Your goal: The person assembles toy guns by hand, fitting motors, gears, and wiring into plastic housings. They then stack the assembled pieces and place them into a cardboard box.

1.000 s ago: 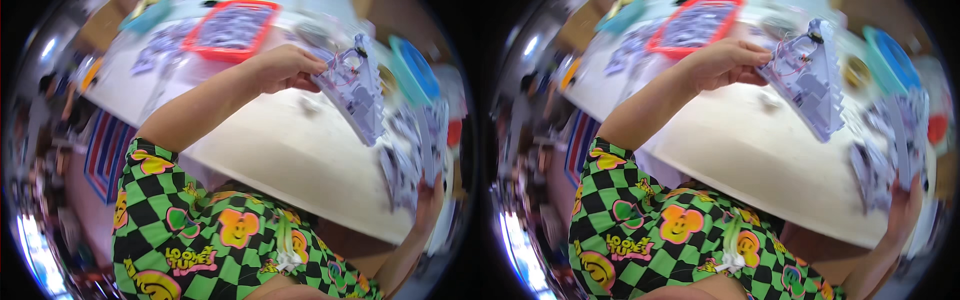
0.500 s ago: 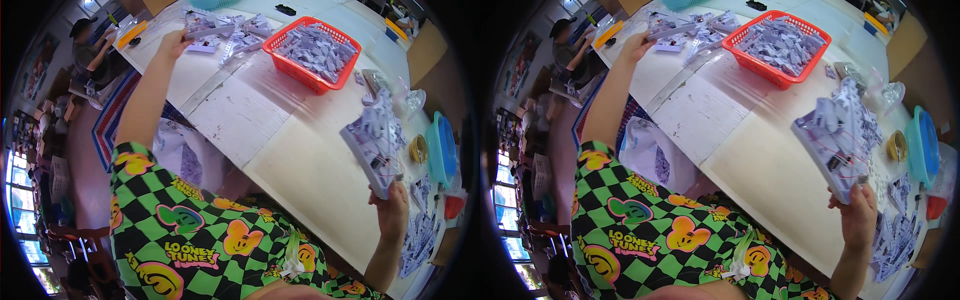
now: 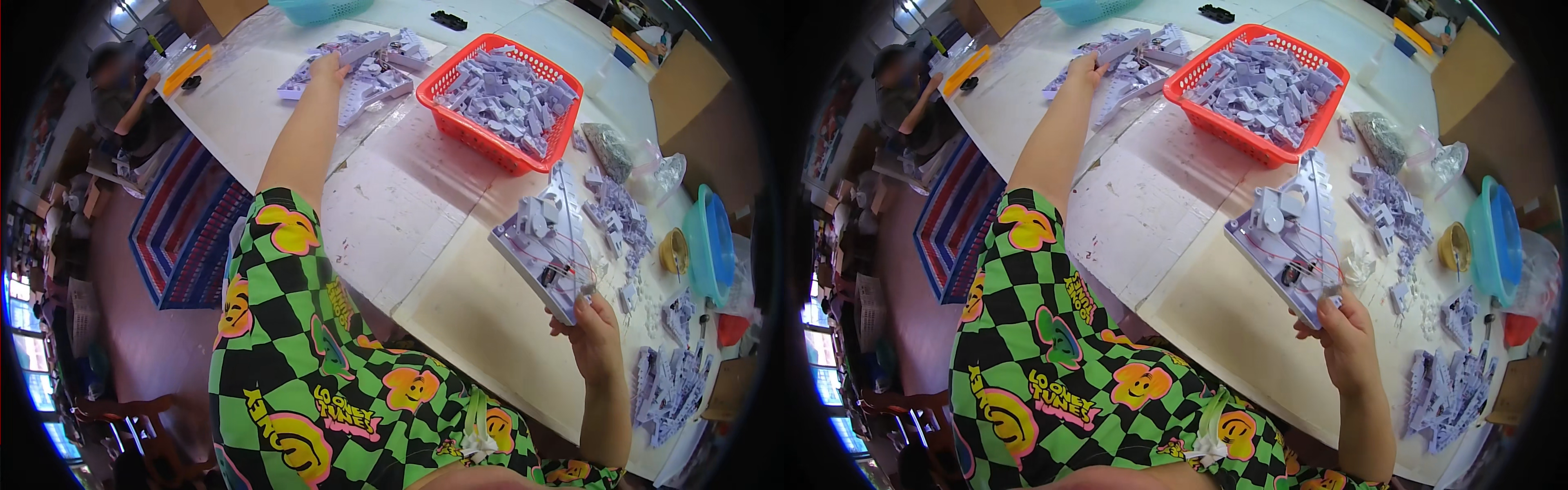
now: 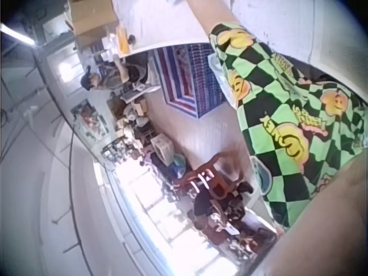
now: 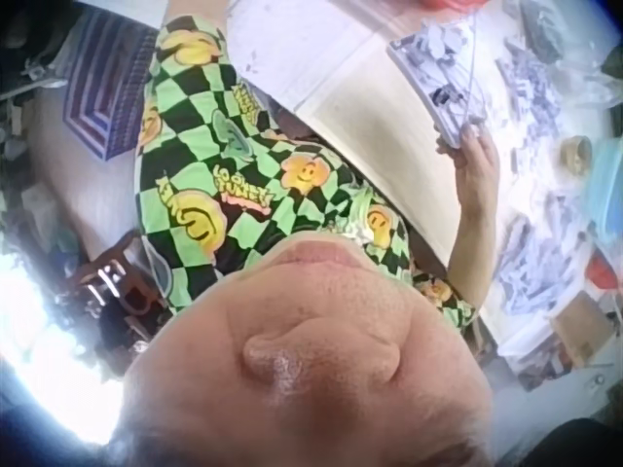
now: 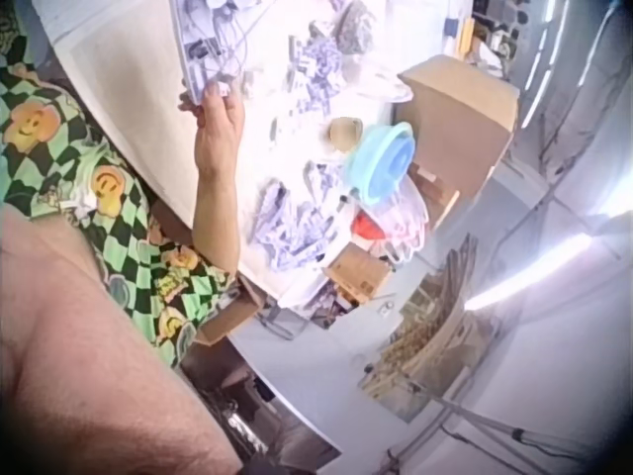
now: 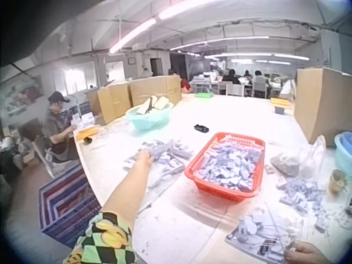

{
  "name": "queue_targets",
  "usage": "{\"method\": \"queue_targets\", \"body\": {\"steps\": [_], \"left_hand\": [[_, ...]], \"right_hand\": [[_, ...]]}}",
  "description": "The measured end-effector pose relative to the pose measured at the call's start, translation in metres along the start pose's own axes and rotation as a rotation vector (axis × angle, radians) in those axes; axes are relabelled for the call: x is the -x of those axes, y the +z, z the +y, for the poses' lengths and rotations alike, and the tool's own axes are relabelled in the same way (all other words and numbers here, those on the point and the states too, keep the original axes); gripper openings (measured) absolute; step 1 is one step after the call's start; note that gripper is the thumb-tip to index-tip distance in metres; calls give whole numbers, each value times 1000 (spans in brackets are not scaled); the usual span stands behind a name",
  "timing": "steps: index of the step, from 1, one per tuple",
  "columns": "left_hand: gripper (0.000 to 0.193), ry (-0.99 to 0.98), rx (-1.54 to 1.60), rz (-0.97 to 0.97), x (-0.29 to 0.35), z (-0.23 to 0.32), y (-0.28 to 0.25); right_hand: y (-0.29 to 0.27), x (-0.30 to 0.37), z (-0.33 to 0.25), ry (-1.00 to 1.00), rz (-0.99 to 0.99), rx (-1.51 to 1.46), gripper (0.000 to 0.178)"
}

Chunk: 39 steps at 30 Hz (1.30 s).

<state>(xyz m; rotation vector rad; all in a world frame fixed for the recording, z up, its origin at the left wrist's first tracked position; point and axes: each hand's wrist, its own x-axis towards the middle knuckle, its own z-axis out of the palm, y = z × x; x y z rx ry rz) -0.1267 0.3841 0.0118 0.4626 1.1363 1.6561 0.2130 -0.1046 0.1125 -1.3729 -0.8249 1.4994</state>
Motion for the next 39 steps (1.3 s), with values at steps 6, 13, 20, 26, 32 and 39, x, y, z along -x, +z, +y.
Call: {"method": "queue_targets", "body": {"steps": [6, 13, 20, 26, 32, 39], "left_hand": [[39, 114, -877, -318, -20, 12, -21], [62, -136, -385, -615, 201, 44, -80], [47, -311, 85, -626, 306, 24, -103], [23, -223, 3, -543, 279, 28, -83], [23, -102, -13, -480, 183, 22, -73], [24, -42, -34, -360, 117, 44, -84]], "right_hand": [[16, -42, -1, 24, -97, 25, 33], [75, -88, -1, -20, -301, 28, 35], [131, -142, 14, -104, -335, -28, 33], [140, -158, 6, -57, -360, -10, 36], [96, -130, 19, -131, -389, 288, 41], [44, -83, 56, -99, -458, 370, 27]]}}
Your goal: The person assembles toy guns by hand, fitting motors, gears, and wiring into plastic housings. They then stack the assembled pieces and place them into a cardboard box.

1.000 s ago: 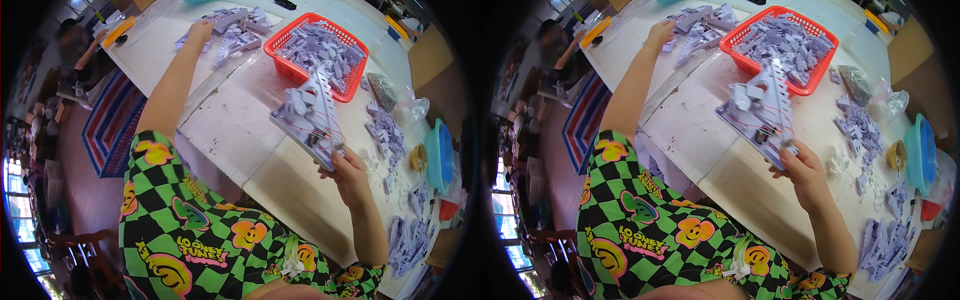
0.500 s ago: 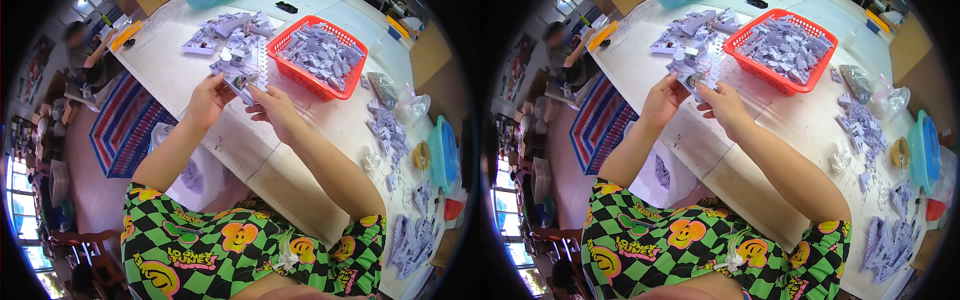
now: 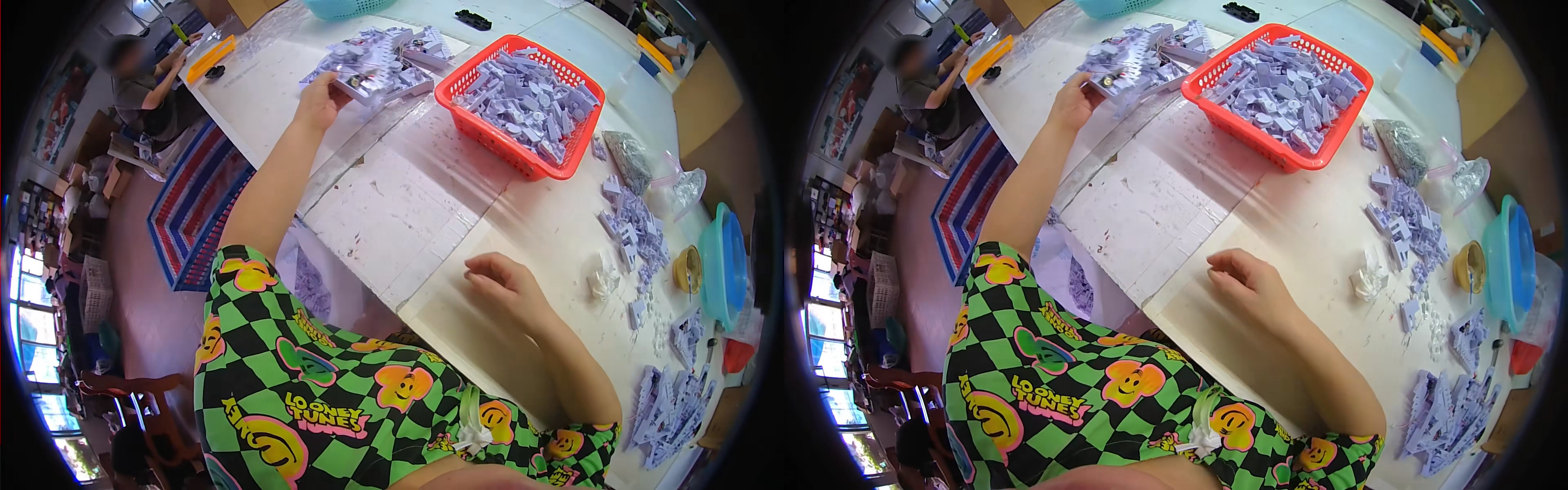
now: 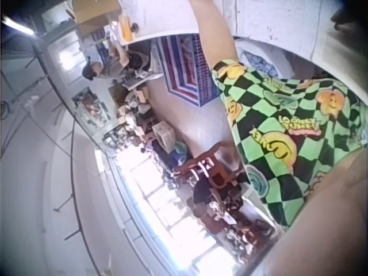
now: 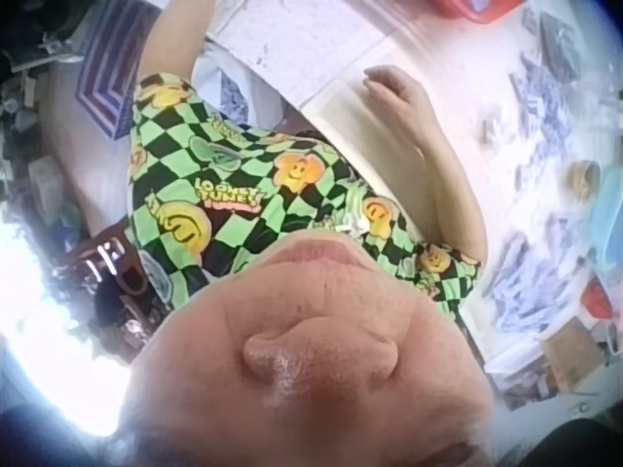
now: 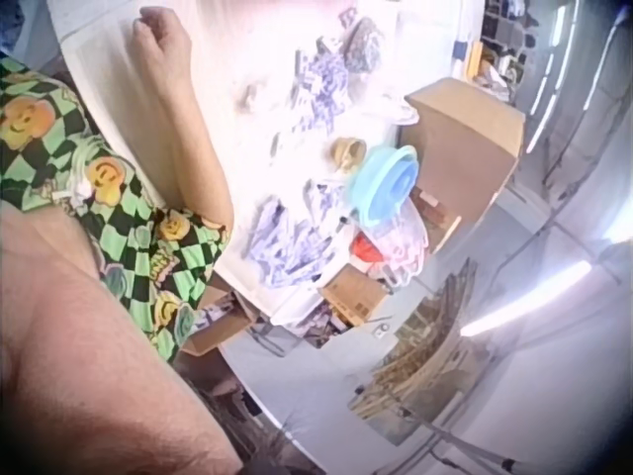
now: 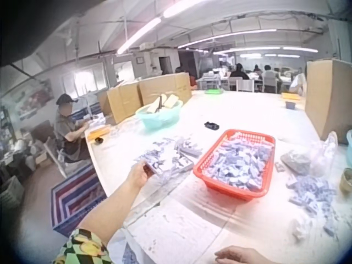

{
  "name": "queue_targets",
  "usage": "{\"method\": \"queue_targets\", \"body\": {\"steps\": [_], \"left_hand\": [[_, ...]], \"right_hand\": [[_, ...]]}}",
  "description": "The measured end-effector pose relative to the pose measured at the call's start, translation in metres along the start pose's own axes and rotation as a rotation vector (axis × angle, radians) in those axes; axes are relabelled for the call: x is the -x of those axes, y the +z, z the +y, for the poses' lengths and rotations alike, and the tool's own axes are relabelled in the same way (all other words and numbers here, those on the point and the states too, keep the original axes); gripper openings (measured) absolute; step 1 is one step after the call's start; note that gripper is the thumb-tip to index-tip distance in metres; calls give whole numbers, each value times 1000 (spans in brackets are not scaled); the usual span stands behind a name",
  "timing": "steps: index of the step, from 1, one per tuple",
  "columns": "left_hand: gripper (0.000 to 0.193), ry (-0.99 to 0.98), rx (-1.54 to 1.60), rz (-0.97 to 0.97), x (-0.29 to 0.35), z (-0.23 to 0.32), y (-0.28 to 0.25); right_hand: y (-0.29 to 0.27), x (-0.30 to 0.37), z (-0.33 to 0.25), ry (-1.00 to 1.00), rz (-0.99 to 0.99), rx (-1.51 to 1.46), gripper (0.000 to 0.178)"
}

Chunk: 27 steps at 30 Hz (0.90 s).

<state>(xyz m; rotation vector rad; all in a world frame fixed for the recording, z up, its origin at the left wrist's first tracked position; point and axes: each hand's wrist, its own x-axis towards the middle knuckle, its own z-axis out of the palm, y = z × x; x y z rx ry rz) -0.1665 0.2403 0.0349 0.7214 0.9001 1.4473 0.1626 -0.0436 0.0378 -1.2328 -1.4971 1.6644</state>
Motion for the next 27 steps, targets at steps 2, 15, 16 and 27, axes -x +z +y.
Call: {"method": "queue_targets", "body": {"steps": [2, 15, 16, 27], "left_hand": [[28, 13, 63, 10, -4, 4, -8], [30, 206, 333, 303, 15, 14, -33], [30, 201, 329, 300, 24, 15, -30], [26, -23, 150, 194, 81, 33, -41]], "right_hand": [[-5, 3, -4, 41, -9, -6, 26], [-7, 2, -7, 102, -15, -197, 27], [-8, 2, -8, 122, -23, -199, 27], [-9, -3, -5, 109, -1, -158, 24]]}}
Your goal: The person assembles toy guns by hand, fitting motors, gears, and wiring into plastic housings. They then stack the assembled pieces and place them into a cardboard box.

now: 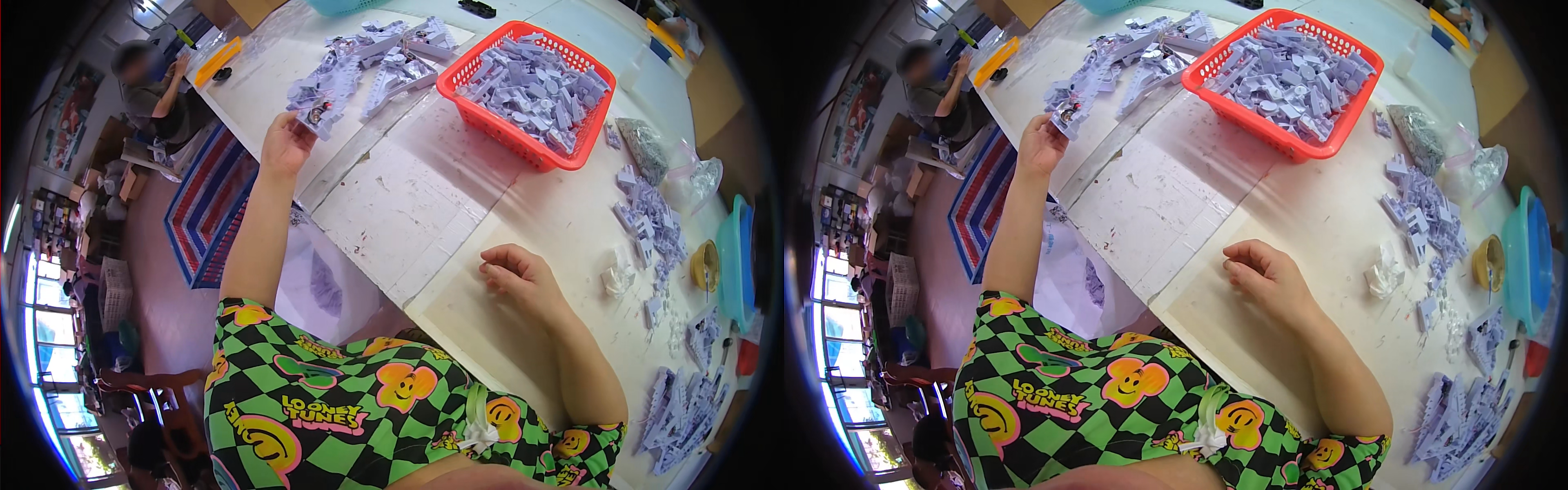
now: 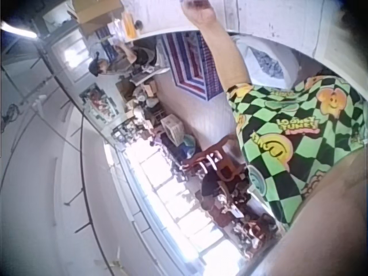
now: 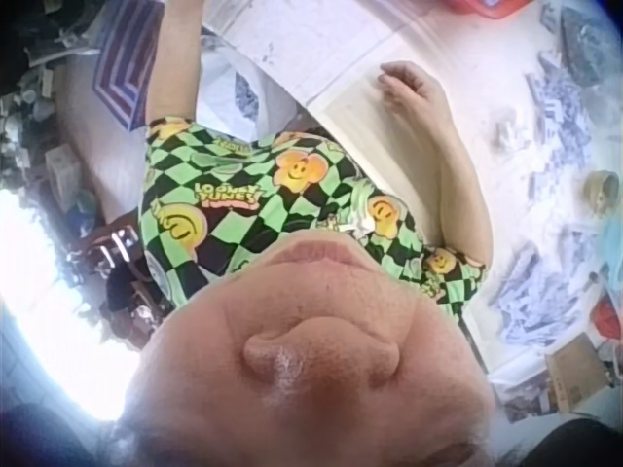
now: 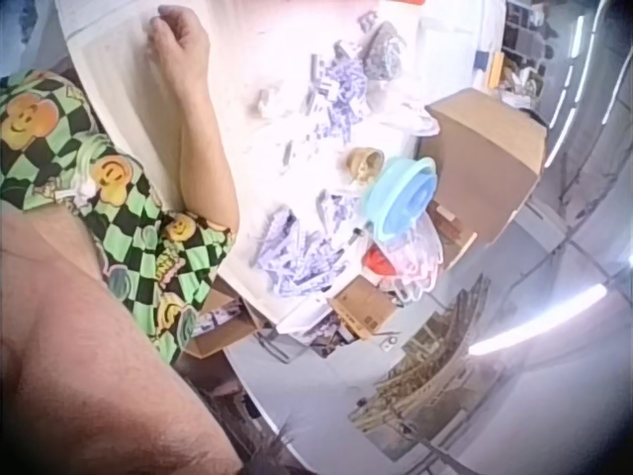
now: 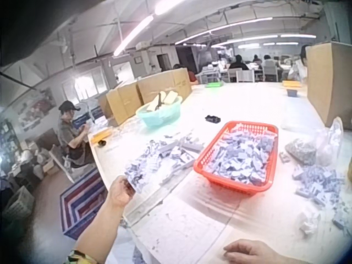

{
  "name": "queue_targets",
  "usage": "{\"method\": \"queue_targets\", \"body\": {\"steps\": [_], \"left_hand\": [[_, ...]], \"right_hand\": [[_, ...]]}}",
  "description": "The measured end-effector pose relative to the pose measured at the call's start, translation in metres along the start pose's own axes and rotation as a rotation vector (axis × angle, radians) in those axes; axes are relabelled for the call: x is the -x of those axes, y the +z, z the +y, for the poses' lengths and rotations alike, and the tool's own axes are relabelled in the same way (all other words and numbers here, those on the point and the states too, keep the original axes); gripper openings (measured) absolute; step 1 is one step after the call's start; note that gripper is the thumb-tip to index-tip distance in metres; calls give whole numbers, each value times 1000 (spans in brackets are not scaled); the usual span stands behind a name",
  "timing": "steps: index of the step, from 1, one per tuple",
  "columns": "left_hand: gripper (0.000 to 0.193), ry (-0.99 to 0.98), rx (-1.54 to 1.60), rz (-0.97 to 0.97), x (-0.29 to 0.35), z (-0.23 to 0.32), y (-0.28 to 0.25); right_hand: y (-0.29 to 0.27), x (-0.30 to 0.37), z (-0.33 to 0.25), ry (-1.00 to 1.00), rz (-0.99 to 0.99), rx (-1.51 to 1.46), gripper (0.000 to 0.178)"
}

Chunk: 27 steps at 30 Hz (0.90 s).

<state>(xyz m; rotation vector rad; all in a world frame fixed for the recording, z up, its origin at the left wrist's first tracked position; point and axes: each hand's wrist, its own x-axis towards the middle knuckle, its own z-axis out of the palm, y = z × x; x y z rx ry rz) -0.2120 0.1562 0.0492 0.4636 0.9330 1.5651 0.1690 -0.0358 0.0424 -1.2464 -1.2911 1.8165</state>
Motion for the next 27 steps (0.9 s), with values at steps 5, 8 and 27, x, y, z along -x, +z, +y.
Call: {"method": "queue_targets", "body": {"steps": [5, 8, 27], "left_hand": [[26, -90, -90, -213, -9, -17, 45], [22, -89, -90, -171, -52, -46, 63], [83, 170, -1178, -210, -51, -12, 85]], "right_hand": [[1, -2, 1, 10, -1, -17, 24], [-2, -3, 5, 6, 25, -34, 24], [-1, -4, 0, 12, 49, 3, 24]]}}
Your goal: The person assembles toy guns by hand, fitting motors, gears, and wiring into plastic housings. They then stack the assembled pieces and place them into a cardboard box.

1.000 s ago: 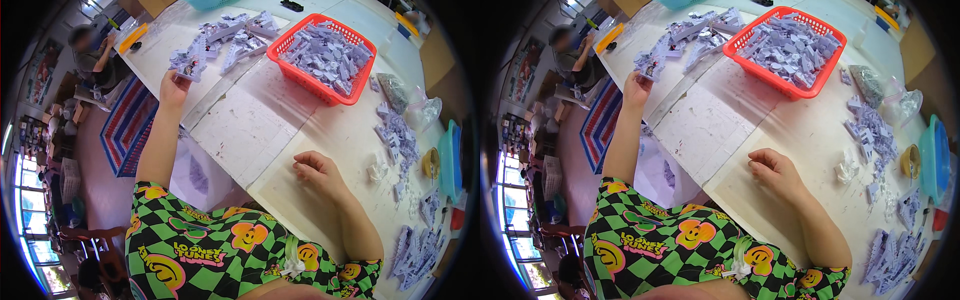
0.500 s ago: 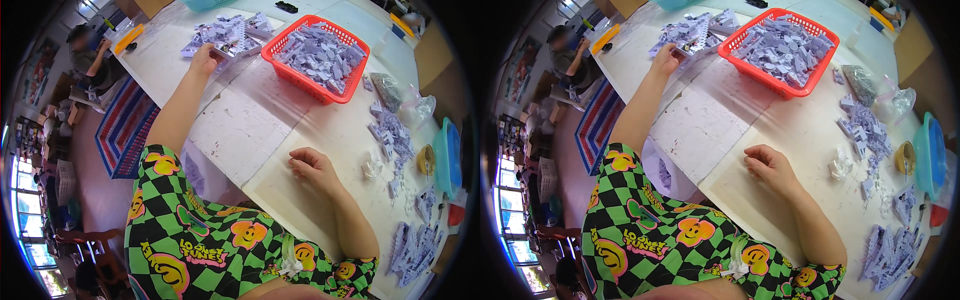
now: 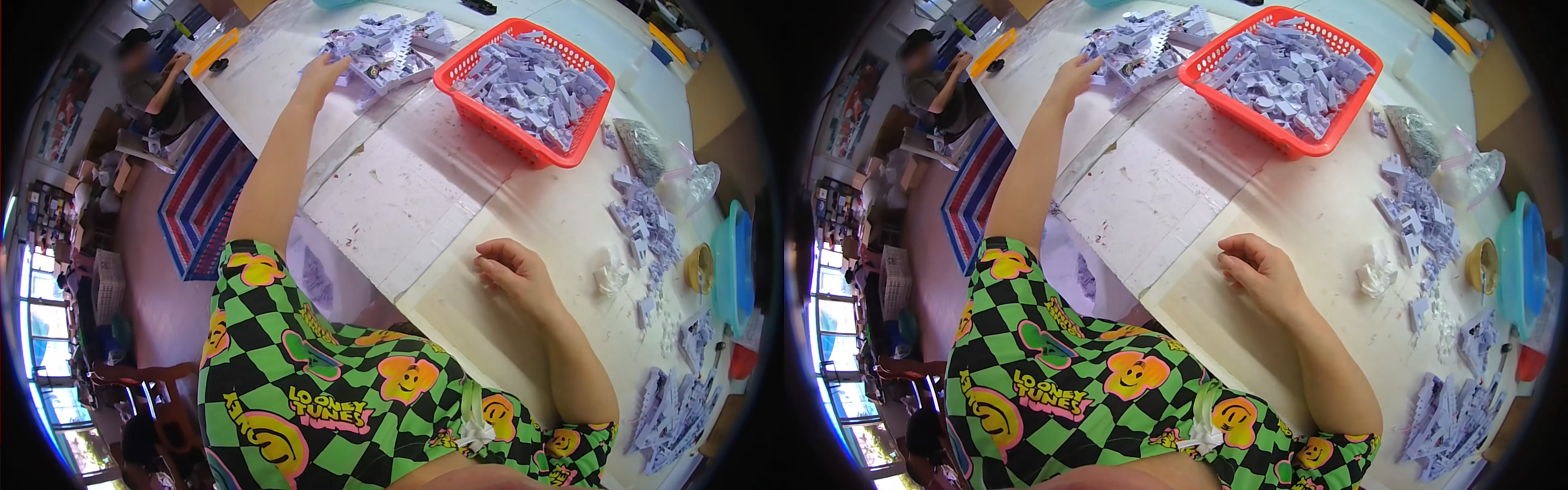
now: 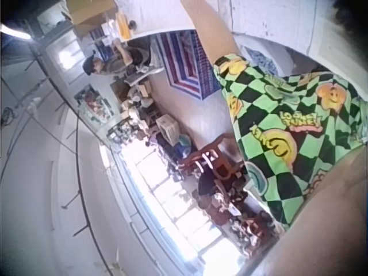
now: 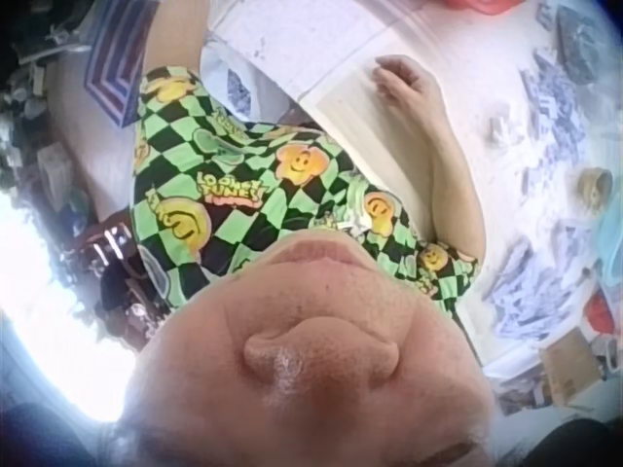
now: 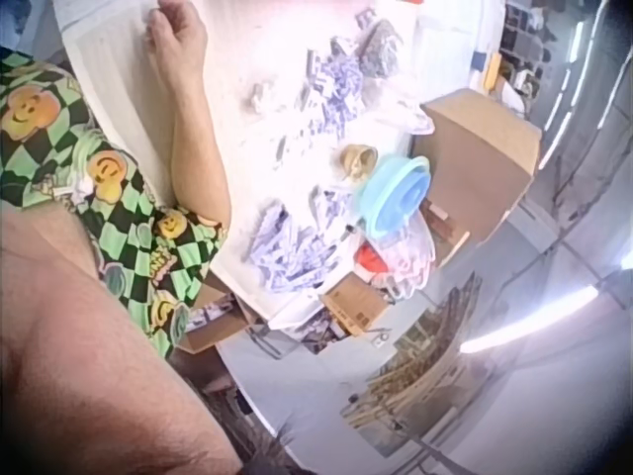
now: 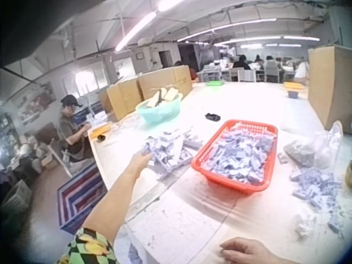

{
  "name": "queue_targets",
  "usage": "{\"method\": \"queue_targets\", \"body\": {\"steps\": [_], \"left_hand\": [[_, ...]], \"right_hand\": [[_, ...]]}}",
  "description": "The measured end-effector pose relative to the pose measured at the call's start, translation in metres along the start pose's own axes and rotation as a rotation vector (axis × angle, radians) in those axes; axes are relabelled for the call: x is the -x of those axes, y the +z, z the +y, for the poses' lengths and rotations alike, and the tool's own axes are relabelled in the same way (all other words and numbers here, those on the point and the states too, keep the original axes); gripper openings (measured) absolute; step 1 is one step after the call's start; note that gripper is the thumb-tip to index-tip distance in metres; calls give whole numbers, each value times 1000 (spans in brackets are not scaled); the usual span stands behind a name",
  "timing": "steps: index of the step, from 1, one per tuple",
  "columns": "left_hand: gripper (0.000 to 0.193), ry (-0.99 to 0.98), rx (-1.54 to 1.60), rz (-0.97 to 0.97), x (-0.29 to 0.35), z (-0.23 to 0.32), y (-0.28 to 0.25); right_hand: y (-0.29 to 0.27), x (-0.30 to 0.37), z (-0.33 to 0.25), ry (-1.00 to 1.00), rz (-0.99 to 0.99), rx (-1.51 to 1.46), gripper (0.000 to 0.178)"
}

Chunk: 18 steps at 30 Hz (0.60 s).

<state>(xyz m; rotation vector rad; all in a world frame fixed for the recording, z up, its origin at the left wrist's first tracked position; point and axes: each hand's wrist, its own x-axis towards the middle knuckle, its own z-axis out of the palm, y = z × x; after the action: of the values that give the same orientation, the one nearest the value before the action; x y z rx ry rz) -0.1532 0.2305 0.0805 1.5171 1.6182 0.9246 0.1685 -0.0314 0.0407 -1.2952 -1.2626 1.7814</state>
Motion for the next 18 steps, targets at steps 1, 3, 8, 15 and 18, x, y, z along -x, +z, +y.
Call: {"method": "queue_targets", "body": {"steps": [1, 3, 8, 15, 18], "left_hand": [[83, 1, -1, 4, -2, -12, -5], [102, 398, -393, 300, -9, -58, -17], [120, 265, -370, 112, -11, -87, 3], [111, 231, -436, 190, -33, -76, 31], [109, 248, -431, 218, -41, -77, 36]], "right_hand": [[1, 2, -2, 6, 16, 23, 24], [7, 0, -4, 1, 1, 26, 24], [5, -2, 0, -9, 3, 12, 24], [4, 0, 7, -49, 25, 2, 25], [5, -2, 6, -50, 17, -6, 25]]}}
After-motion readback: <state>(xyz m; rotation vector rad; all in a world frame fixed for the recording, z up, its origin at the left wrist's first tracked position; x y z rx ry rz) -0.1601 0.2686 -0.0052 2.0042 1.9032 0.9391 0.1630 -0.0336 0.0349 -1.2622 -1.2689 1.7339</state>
